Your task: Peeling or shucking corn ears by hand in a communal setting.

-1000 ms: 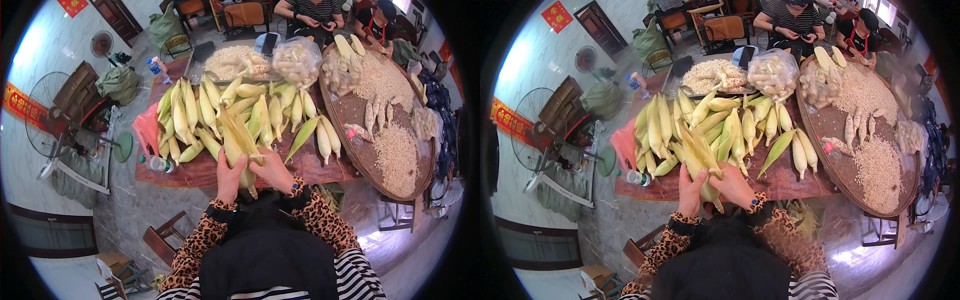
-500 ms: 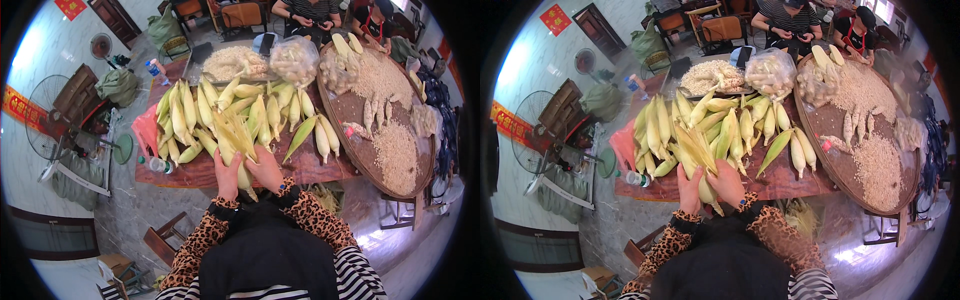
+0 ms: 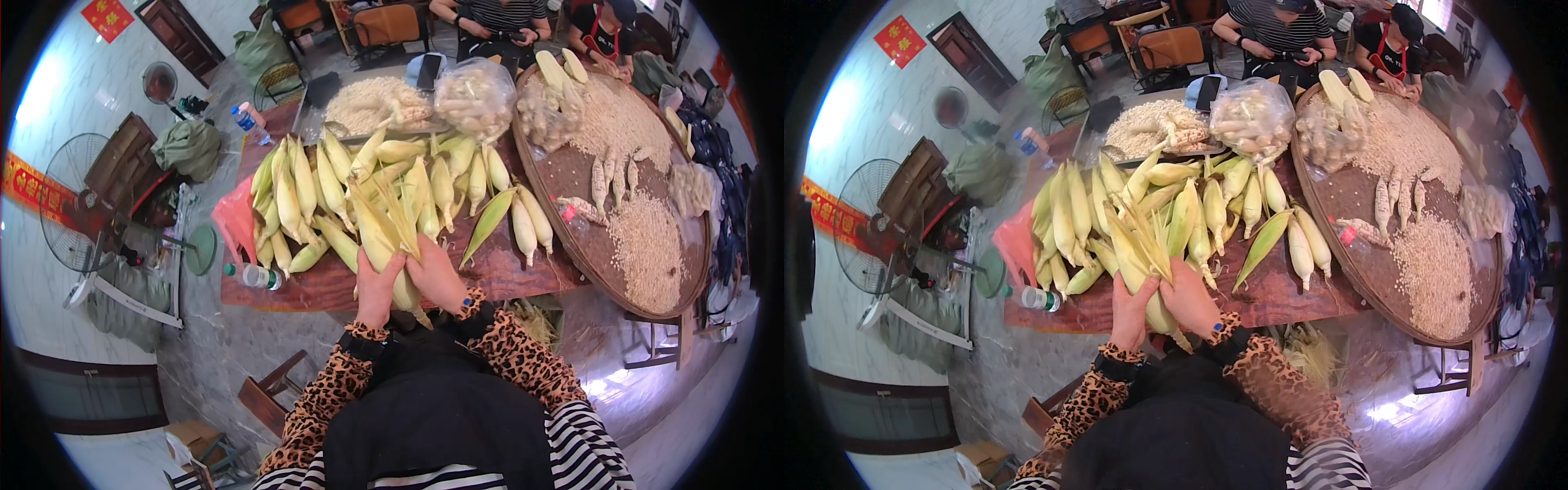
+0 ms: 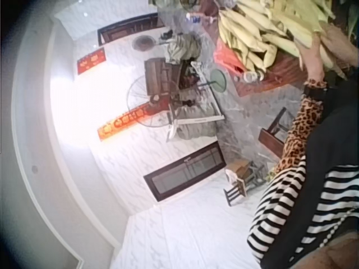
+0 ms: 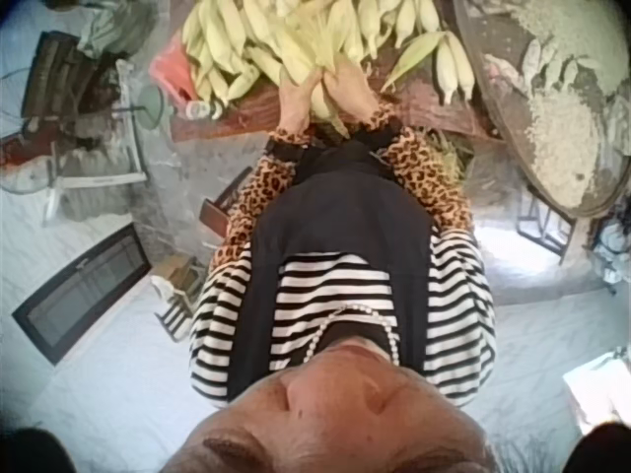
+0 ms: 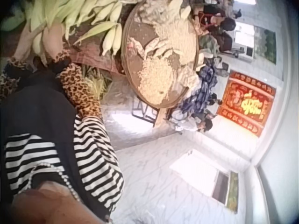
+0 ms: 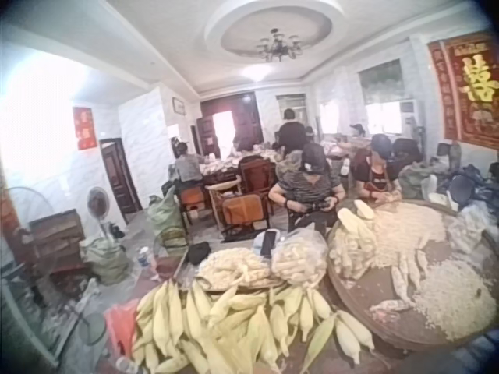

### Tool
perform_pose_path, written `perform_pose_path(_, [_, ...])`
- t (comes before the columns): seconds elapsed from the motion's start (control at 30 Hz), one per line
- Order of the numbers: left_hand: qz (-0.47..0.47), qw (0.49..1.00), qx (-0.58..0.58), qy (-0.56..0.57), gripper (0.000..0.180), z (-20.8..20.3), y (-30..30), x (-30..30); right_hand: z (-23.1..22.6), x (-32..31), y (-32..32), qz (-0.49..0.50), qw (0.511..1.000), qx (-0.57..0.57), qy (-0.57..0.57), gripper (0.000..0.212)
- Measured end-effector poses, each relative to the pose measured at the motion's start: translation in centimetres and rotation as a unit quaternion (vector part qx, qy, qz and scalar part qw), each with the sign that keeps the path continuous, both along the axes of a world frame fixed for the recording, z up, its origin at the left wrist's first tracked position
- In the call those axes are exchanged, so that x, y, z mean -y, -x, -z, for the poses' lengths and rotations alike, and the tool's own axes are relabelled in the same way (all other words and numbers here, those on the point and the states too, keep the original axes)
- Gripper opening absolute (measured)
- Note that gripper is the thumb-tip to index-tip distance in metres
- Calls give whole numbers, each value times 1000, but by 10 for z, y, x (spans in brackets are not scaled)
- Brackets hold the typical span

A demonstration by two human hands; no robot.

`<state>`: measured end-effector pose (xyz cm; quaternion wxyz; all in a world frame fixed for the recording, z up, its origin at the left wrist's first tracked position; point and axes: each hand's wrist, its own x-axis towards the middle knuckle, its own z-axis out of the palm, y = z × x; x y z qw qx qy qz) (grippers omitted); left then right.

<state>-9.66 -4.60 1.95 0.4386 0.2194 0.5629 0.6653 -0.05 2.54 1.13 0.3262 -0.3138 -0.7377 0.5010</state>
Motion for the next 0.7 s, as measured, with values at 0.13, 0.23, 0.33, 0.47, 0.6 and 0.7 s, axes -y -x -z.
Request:
perform_pose_path(0.13, [-47,996,-70,11,52,-1,-5,0,17,-1,5,93,996,8,15,21])
perform_pose_path(0.23, [-72,994,-83,-13,56,-7,-1,-5,60,-25,-2,157,986,41,29,20])
perform_pose_path(0.33, [-95,995,0,-42,60,-9,5,-6,21,-28,-3,138,831,-220,491,9])
perform_pose_path(0.47, [-156,982,106,-26,53,-5,23,-3,16,-31,-24,-34,615,-341,710,14])
perform_pose_path(0.6, [-195,978,77,-20,48,6,66,8,-25,-25,-64,-108,614,-336,705,21])
perform_pose_path(0.7, [-106,983,147,-36,49,5,74,19,-34,-29,-63,-79,689,-350,630,19])
